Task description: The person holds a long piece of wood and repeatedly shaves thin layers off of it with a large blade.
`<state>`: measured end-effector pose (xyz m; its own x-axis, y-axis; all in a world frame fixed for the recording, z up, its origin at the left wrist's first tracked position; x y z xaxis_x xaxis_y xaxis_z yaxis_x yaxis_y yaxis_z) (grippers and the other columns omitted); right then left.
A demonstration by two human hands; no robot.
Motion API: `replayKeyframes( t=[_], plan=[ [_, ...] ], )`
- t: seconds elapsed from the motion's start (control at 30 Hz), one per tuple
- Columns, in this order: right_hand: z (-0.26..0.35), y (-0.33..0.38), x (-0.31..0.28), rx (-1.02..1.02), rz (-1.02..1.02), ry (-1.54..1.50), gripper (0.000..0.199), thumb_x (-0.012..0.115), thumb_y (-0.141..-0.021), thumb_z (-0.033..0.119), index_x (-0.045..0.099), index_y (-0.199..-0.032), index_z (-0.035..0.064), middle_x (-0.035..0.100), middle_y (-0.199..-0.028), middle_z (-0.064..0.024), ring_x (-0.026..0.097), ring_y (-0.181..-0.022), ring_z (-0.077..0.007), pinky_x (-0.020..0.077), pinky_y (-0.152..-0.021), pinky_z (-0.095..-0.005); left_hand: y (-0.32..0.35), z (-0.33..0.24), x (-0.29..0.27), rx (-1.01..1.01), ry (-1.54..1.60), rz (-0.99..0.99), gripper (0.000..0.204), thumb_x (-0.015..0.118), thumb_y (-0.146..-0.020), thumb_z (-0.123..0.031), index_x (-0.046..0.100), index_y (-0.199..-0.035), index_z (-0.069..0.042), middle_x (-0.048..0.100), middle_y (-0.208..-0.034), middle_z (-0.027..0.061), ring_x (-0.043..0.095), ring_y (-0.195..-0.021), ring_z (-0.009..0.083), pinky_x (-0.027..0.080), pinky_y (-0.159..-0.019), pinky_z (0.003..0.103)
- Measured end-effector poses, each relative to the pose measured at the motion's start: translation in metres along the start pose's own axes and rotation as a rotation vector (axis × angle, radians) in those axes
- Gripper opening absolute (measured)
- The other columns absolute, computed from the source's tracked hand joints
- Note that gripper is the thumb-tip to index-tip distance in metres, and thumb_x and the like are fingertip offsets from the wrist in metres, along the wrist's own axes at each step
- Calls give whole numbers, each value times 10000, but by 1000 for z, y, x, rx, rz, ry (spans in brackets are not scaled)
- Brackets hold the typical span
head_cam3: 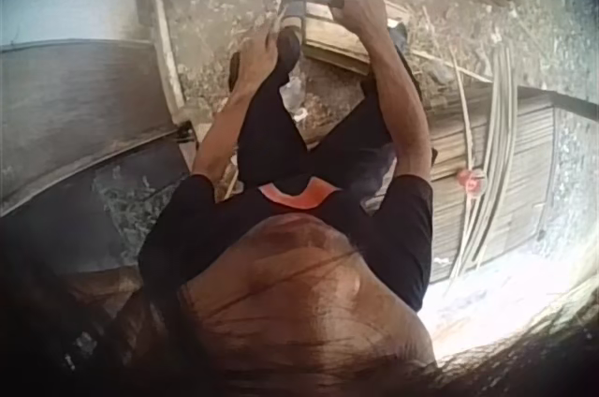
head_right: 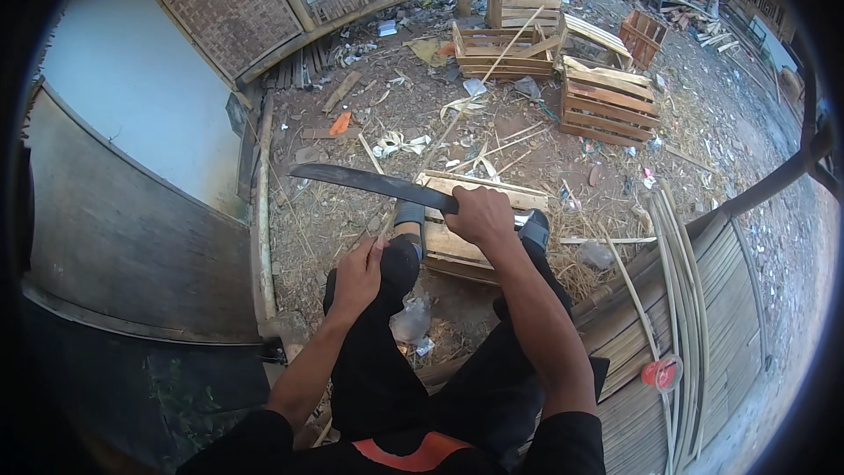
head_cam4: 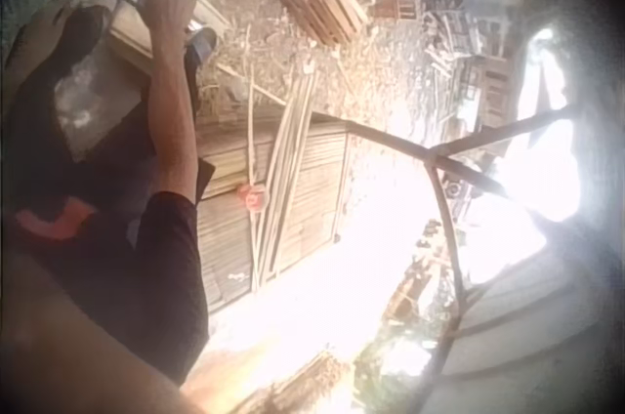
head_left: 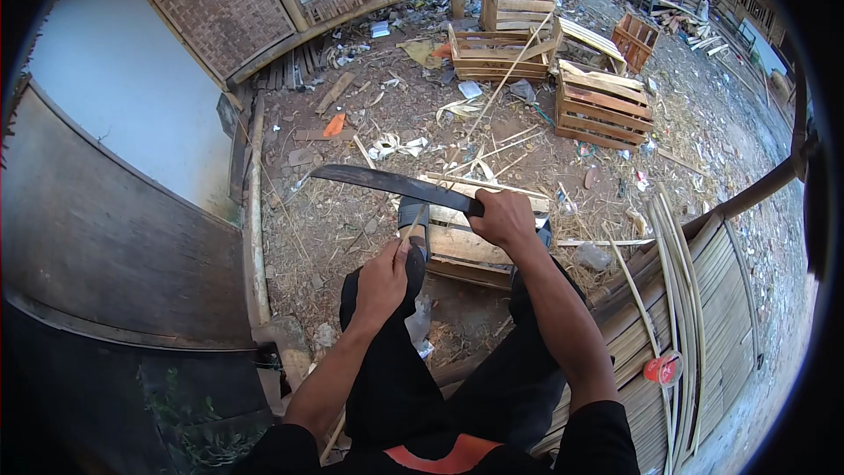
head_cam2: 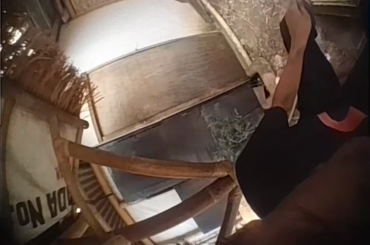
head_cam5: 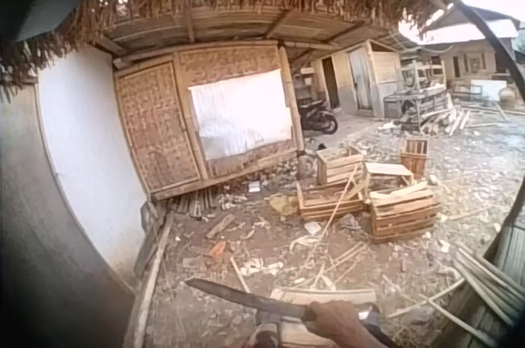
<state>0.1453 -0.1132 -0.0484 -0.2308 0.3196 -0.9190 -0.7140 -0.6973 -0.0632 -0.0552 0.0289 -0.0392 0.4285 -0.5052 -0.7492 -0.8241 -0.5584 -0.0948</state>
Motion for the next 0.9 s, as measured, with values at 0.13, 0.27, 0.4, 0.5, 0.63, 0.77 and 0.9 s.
replayKeyframes(
  t=[0.13, 0.27, 0.4, 0.5, 0.63, 0.77, 0.9],
  plan=[
    [-2, 0, 6, 10, 29, 84, 295, 675, -699, 289, 704, -926, 103, 694, -770, -159, 681, -759, -347, 529, -685, -457, 14, 3, 6, -33, 48, -5, 326, 456, -1035, -325, 652, -1065, -66, 611, -673, 226, 625, -677, 440, 456, -583, 501],
    [-9, -2, 9, 14, 3, 50, 312, 680, -690, 282, 722, -956, 126, 696, -768, -153, 685, -752, -339, 534, -687, -450, 19, 0, 5, -19, 24, -24, 334, 459, -1035, -330, 654, -1063, -60, 605, -654, 220, 628, -663, 430, 460, -572, 490],
    [-14, -5, 13, 31, -43, 57, 304, 674, -685, 258, 736, -960, 142, 700, -775, -151, 688, -751, -345, 538, -685, -452, 24, -5, -5, -82, -11, 19, 361, 464, -1037, -320, 658, -1076, -19, 621, -715, 227, 642, -661, 395, 462, -585, 428],
    [-40, -13, 3, 168, -71, 40, 248, 641, -726, 272, 744, -899, 127, 704, -804, -172, 690, -779, -363, 544, -724, -469, 39, 5, -17, -66, -29, -56, 362, 464, -1037, -328, 659, -1079, -26, 620, -711, 224, 639, -652, 393, 457, -573, 436],
    [-74, -9, -15, 300, -113, 47, 263, 631, -753, 317, 740, -870, 107, 699, -794, -189, 689, -789, -376, 545, -744, -481, 53, 8, -26, -116, -74, -2, 355, 465, -1033, -339, 667, -1085, -52, 609, -671, 213, 631, -638, 403, 459, -565, 460],
    [-71, 0, -15, 280, -128, 46, 264, 650, -746, 314, 734, -877, 101, 693, -772, -190, 684, -775, -381, 541, -732, -486, 46, 7, -24, -117, -114, 55, 365, 460, -1036, -348, 673, -1071, -54, 583, -632, 192, 615, -590, 366, 436, -541, 431],
    [-32, 9, -7, 77, -194, -93, 214, 642, -723, 260, 698, -856, 101, 671, -721, -184, 666, -724, -377, 524, -699, -492, 35, 8, -19, -111, -56, 34, 370, 451, -1039, -349, 677, -1057, -57, 524, -572, 160, 561, -515, 306, 399, -513, 407]
  ],
)
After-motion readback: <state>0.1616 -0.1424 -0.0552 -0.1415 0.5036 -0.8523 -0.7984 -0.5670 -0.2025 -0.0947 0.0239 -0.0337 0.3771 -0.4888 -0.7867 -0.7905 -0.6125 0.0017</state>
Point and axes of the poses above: each hand's wrist, its own y-axis away from the middle knuckle, its own x-axis out of the palm, z = x × y, the point moved 1 cm from there along -y, towards the middle knuckle
